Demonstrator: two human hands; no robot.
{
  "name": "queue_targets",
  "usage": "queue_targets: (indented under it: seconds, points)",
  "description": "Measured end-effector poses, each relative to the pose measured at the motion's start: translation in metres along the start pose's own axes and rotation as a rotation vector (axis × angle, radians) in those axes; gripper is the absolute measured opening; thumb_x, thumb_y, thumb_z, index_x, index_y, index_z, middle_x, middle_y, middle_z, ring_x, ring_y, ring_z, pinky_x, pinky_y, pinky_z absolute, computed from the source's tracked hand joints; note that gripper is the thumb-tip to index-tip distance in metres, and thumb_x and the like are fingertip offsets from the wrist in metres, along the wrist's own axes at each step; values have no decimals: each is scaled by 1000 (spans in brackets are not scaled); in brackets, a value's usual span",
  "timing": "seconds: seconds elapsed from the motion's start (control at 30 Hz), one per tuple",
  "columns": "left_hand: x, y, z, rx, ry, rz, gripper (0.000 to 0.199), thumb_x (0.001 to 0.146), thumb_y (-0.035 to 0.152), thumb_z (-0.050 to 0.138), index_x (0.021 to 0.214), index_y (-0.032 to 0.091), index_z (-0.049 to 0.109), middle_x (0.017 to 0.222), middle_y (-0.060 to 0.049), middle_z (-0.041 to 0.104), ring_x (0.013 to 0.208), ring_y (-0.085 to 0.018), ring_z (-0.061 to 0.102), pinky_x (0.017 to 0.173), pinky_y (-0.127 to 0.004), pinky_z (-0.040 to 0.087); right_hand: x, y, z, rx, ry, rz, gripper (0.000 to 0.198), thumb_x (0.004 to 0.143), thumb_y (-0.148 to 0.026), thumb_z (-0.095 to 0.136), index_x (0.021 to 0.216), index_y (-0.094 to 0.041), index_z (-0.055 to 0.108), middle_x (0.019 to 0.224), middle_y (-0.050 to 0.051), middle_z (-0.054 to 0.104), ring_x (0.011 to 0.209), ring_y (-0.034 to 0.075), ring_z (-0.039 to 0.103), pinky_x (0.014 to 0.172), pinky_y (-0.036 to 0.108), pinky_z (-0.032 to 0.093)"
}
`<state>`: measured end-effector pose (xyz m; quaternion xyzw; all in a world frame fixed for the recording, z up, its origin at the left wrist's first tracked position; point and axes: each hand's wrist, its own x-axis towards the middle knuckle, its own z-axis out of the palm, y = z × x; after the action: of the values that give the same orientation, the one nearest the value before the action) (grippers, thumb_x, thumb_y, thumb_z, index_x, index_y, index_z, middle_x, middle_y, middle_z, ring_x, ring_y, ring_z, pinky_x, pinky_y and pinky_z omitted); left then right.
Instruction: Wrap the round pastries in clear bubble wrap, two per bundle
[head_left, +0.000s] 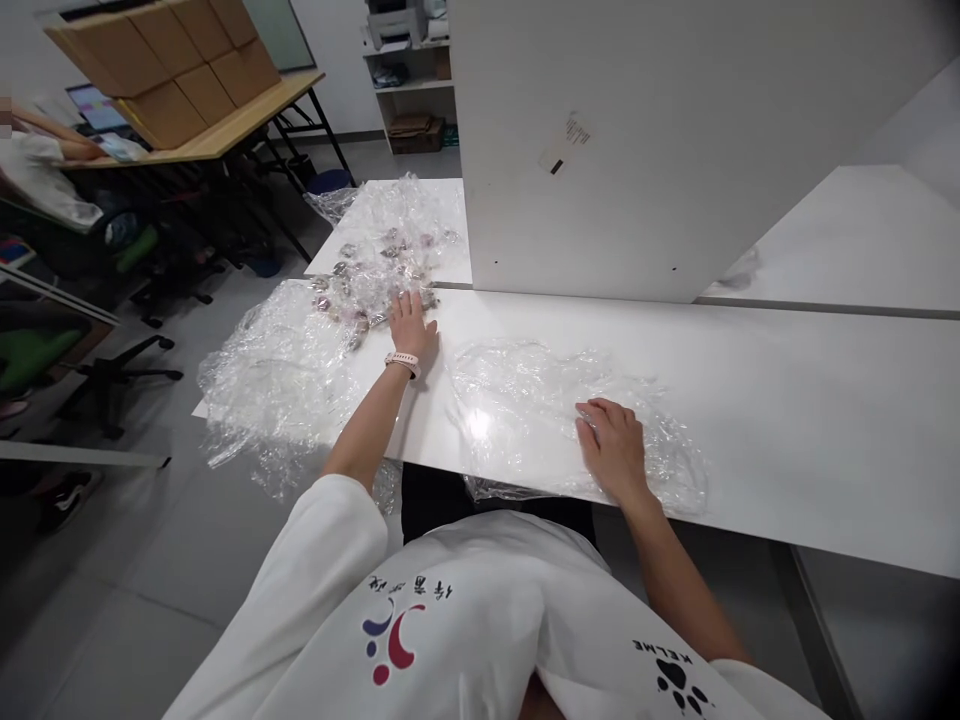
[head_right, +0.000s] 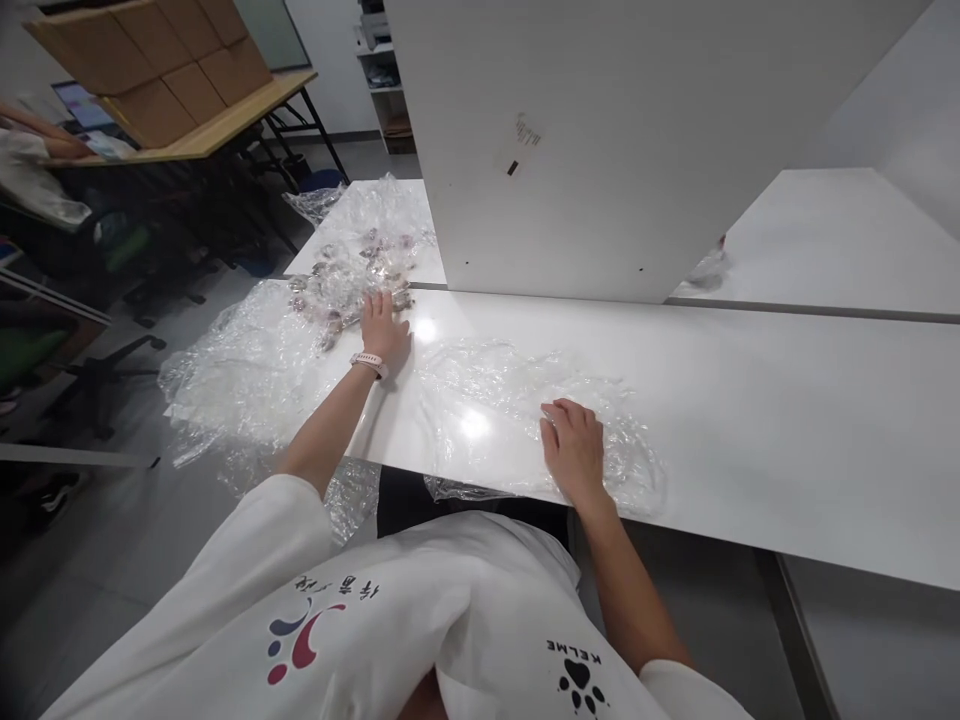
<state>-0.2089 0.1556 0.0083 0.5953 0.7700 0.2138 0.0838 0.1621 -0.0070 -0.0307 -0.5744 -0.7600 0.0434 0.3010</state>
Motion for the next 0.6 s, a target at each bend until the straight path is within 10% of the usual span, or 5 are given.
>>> queue_targets:
  seconds: [0.23, 0.43, 0.6]
  points:
    - [35, -8, 8, 209, -145, 4, 77, 91, 53, 48, 159, 25, 27, 169, -4, 13, 155, -38, -5, 121, -68, 7, -5, 9, 5, 8, 15, -2, 26, 97, -30, 51, 117, -22, 66, 121, 8, 64, 110, 26, 55, 91, 42, 46]
    - [-29, 6, 14, 120, -265, 119, 75, 93, 56, 47, 159, 29, 25, 169, -3, 10, 154, -40, -2, 118, -73, 8, -4, 9, 6, 24, 13, 17, 25, 97, -29, 52, 116, -23, 67, 121, 8, 65, 112, 25, 56, 92, 42, 45]
    - [-68, 7, 9, -30, -246, 277, 57, 90, 31, 62, 146, 22, 49, 159, -13, 38, 151, -36, 25, 121, -61, 24, -5, 8, 5, 44, 10, 24, 26, 97, -31, 50, 116, -24, 68, 122, 8, 65, 113, 26, 55, 93, 43, 45]
